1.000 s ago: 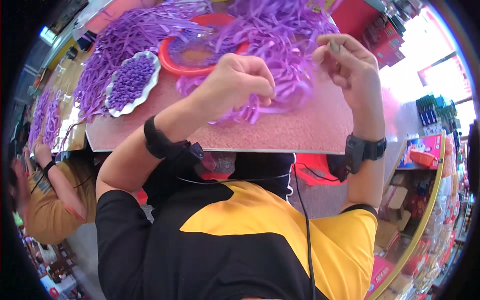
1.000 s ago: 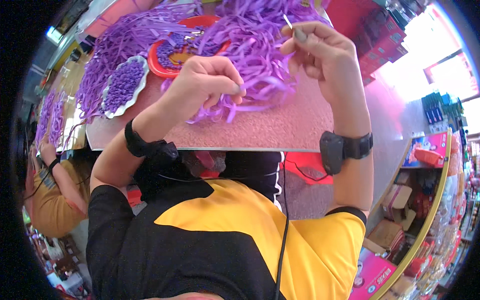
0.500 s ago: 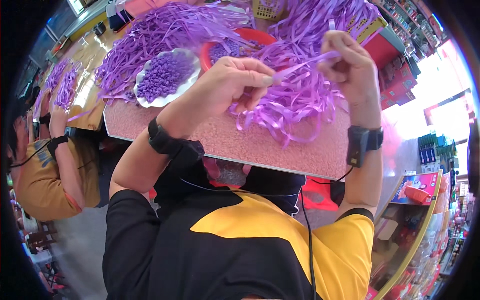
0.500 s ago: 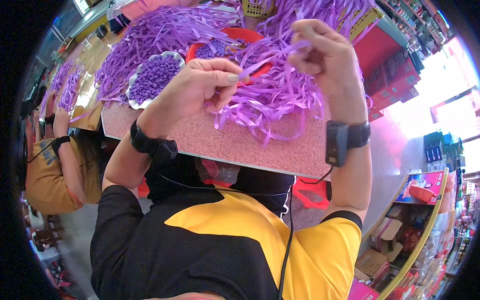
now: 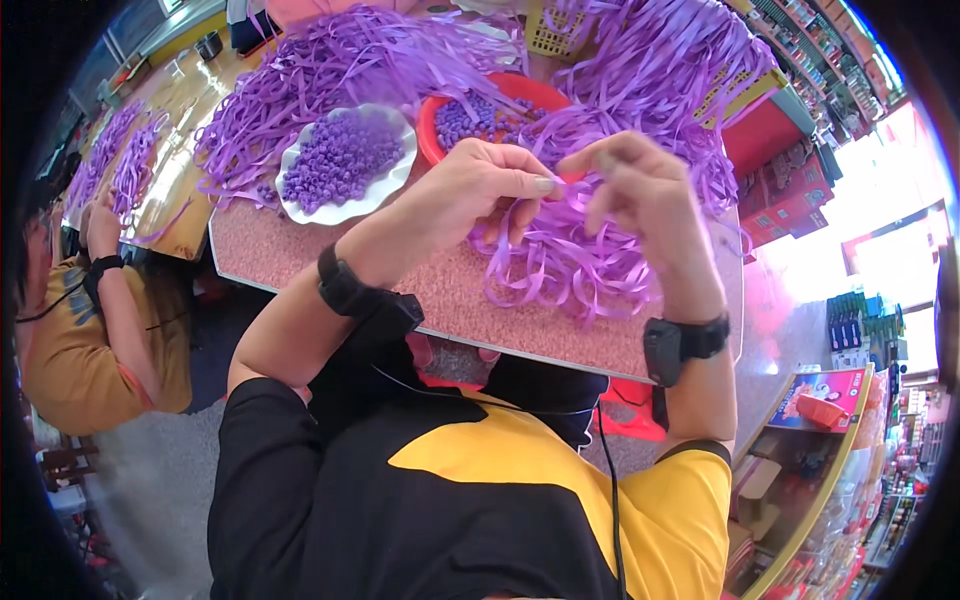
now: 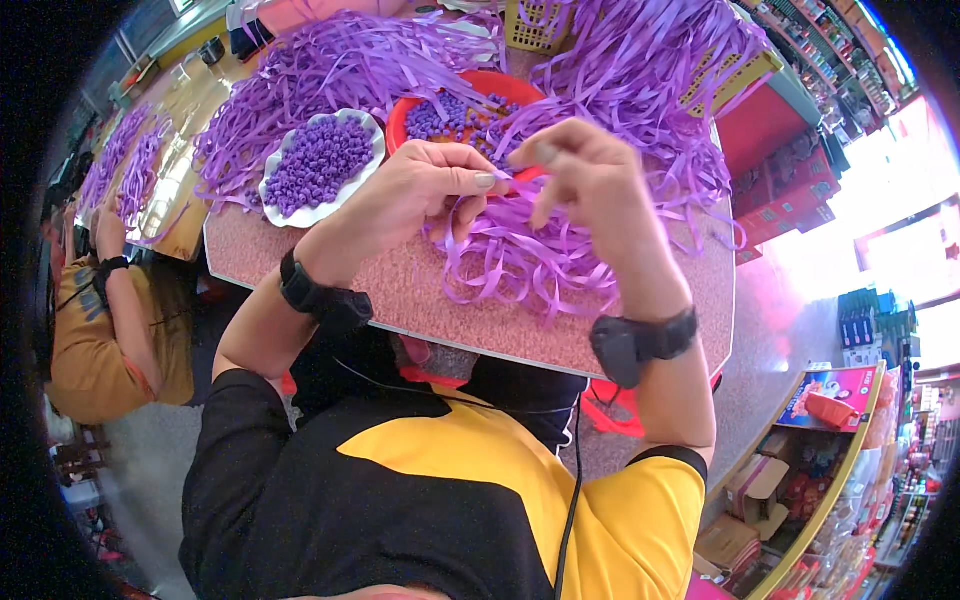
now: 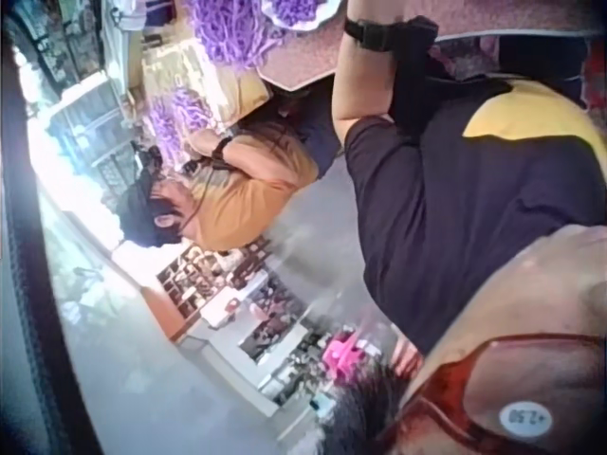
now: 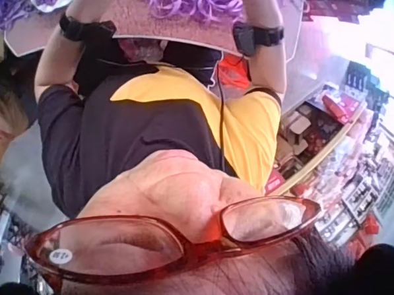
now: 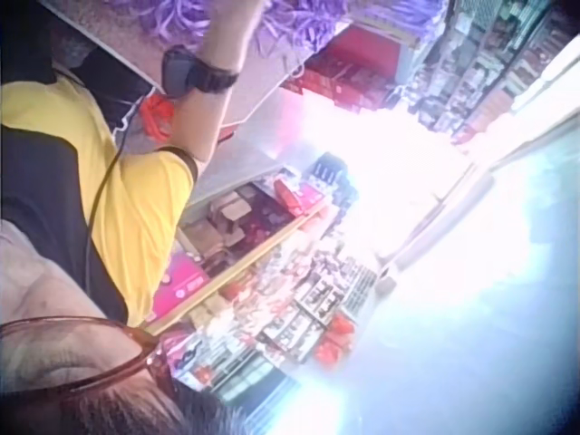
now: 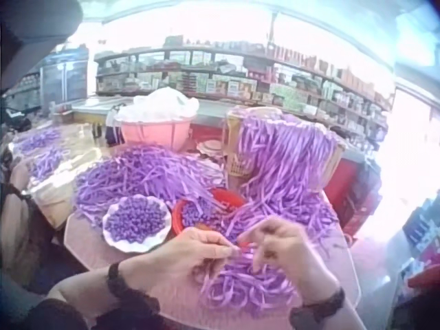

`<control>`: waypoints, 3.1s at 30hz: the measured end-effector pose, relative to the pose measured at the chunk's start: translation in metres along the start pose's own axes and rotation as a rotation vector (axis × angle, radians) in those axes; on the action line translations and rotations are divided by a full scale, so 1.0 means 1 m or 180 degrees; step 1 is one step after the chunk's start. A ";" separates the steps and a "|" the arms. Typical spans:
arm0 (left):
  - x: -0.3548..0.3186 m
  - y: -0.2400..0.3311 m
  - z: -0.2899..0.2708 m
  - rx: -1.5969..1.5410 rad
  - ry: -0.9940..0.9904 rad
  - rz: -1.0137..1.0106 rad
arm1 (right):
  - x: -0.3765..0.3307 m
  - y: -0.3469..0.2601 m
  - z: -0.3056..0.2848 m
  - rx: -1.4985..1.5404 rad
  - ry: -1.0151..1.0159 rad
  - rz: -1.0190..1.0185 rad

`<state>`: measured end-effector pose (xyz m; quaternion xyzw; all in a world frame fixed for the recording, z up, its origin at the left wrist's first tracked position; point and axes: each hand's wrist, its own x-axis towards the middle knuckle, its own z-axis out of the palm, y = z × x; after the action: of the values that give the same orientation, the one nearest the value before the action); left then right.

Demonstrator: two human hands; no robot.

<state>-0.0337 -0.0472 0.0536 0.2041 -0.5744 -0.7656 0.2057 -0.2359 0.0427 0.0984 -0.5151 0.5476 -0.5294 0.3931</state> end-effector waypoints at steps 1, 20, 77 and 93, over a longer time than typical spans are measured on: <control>0.003 0.001 0.001 -0.0085 0.0076 0.0018 | 0.003 0.006 0.004 0.0359 -0.0315 0.0390; 0.008 -0.018 -0.031 -0.1769 -0.0320 0.1270 | 0.015 0.072 0.010 0.0767 -0.0413 0.1041; -0.011 -0.030 -0.001 0.1290 0.0767 0.1733 | 0.003 0.041 0.005 -0.0094 -0.0990 0.0659; -0.004 -0.031 0.002 0.1225 0.1147 0.0688 | -0.002 0.049 0.005 -0.0434 -0.0593 0.0121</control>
<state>-0.0337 -0.0353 0.0245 0.3098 -0.6817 -0.5675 0.3424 -0.2378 0.0398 0.0496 -0.5771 0.5531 -0.4331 0.4164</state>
